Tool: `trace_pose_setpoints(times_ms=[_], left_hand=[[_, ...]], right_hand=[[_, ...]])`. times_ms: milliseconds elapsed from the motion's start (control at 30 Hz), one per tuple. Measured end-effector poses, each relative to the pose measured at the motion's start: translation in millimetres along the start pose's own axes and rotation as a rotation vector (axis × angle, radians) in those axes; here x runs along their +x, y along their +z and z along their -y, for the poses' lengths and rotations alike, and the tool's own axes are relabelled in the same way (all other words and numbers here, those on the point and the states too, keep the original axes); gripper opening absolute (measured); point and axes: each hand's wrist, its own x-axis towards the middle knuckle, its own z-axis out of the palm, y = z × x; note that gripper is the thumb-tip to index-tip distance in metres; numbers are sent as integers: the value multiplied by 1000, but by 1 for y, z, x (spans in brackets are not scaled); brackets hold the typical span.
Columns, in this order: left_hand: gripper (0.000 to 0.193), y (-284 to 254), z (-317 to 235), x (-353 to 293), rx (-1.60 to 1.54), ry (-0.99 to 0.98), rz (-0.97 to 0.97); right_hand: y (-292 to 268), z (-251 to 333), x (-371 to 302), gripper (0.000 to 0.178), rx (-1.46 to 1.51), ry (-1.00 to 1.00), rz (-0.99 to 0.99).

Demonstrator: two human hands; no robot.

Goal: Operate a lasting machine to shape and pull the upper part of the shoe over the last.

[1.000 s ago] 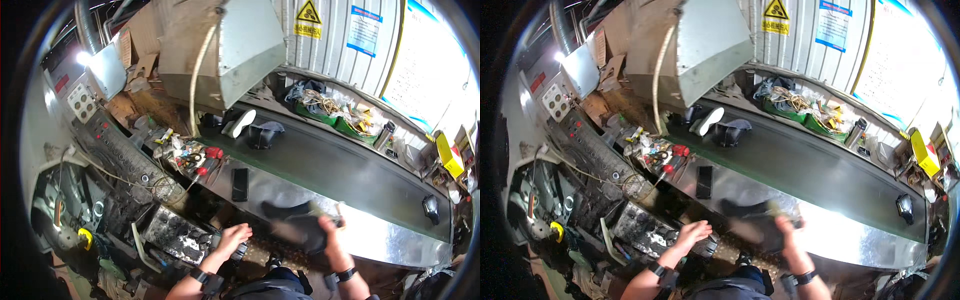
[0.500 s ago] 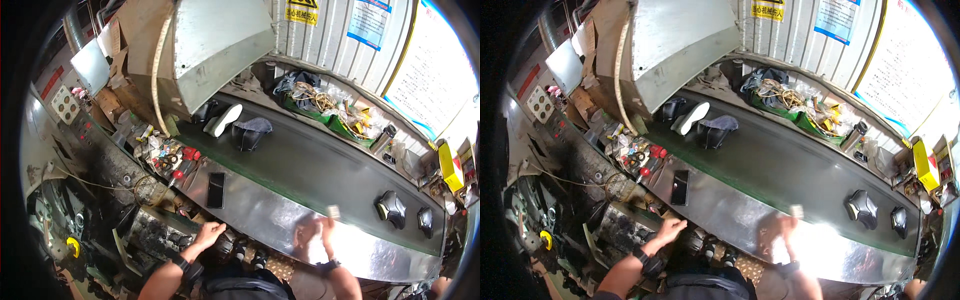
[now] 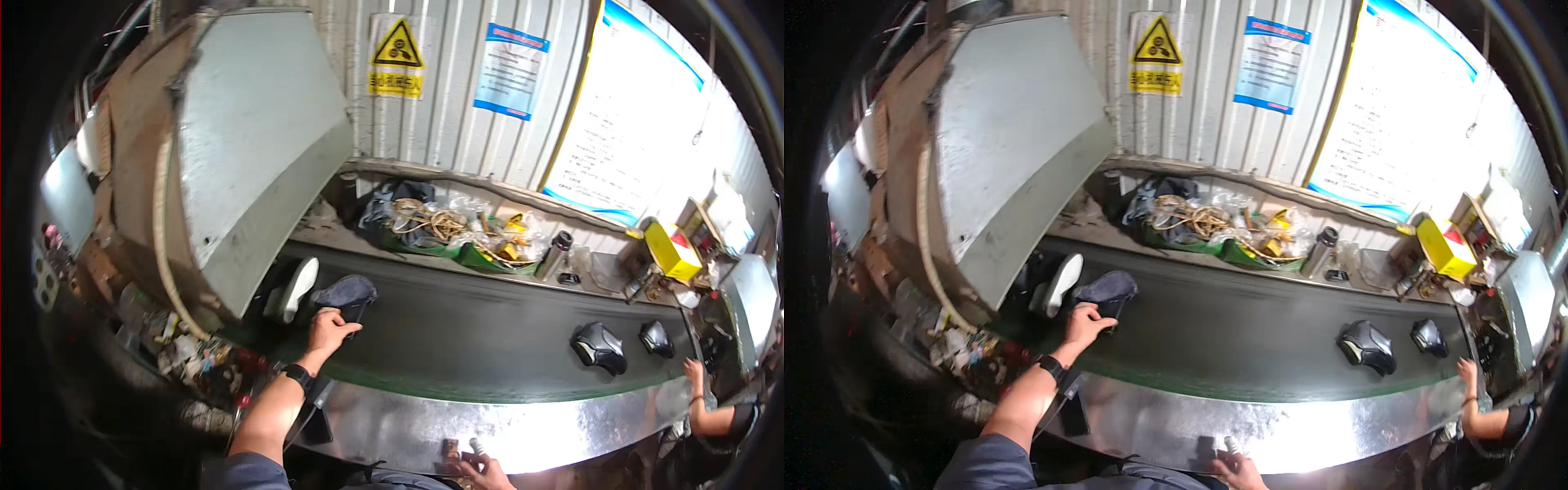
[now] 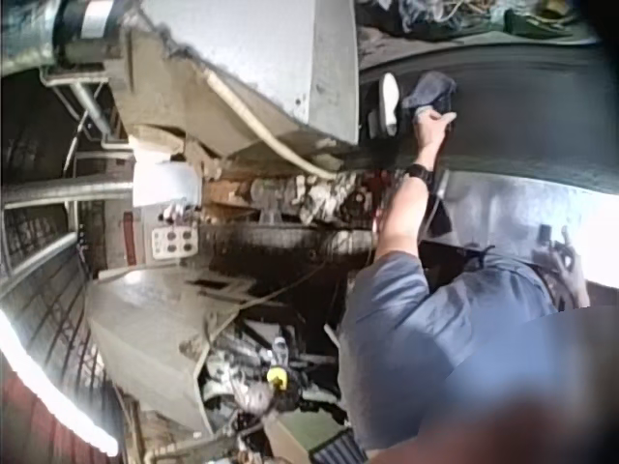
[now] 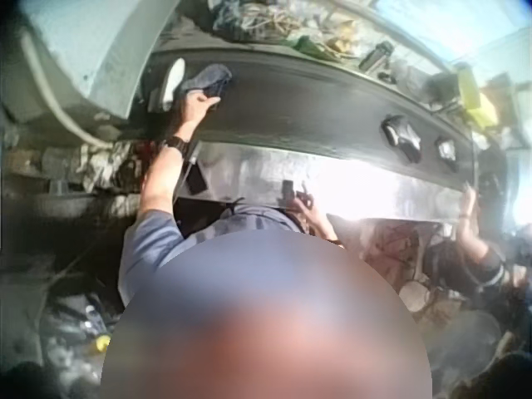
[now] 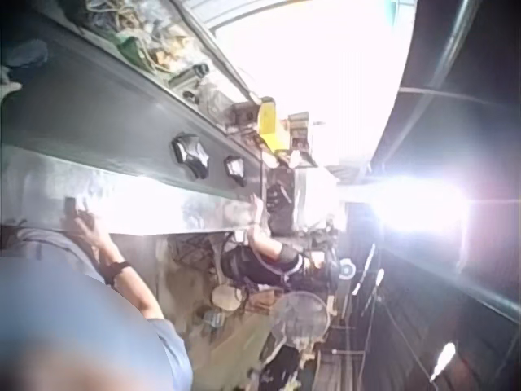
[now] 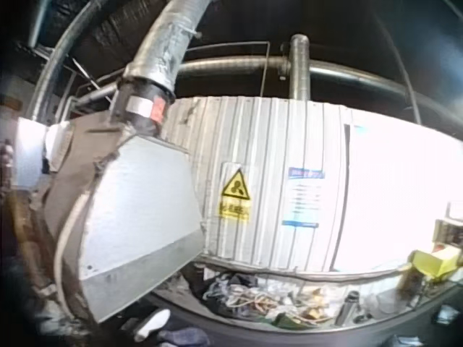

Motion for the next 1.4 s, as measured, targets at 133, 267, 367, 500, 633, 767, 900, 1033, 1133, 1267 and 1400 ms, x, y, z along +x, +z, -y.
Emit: trace_pose_setpoints(times_ms=[133,267,367,500,633,767,900,1033,1133,1267,1400], left_hand=[[41,3,17,58,173,84,259],[37,23,-25,73,76,-4,722],[34,38,-47,71,-307,-16,830],[24,16,24,90,-311,11,313],[82,-32,156,85,527,-212,114],[121,-54,210,60,236,-566,195],[124,-68,162,52,385,-608,336],[102,-84,71,17,621,-234,283],[70,-85,-6,-26,595,317,256],[54,-60,-105,-112,426,594,349],[38,-24,-163,-204,201,937,361]], right_hand=[[2,33,40,58,539,205,-258],[15,88,111,89,813,371,-82],[47,126,155,110,1175,435,7],[76,131,179,108,1250,560,-349],[72,105,188,95,1311,612,-551],[48,93,192,89,1371,549,-746],[8,90,172,74,1489,339,-379],[-20,81,114,48,1479,281,-238],[-26,75,73,45,1437,416,-274],[-39,60,29,50,1419,408,-120],[-50,42,-3,54,1478,398,-123]])
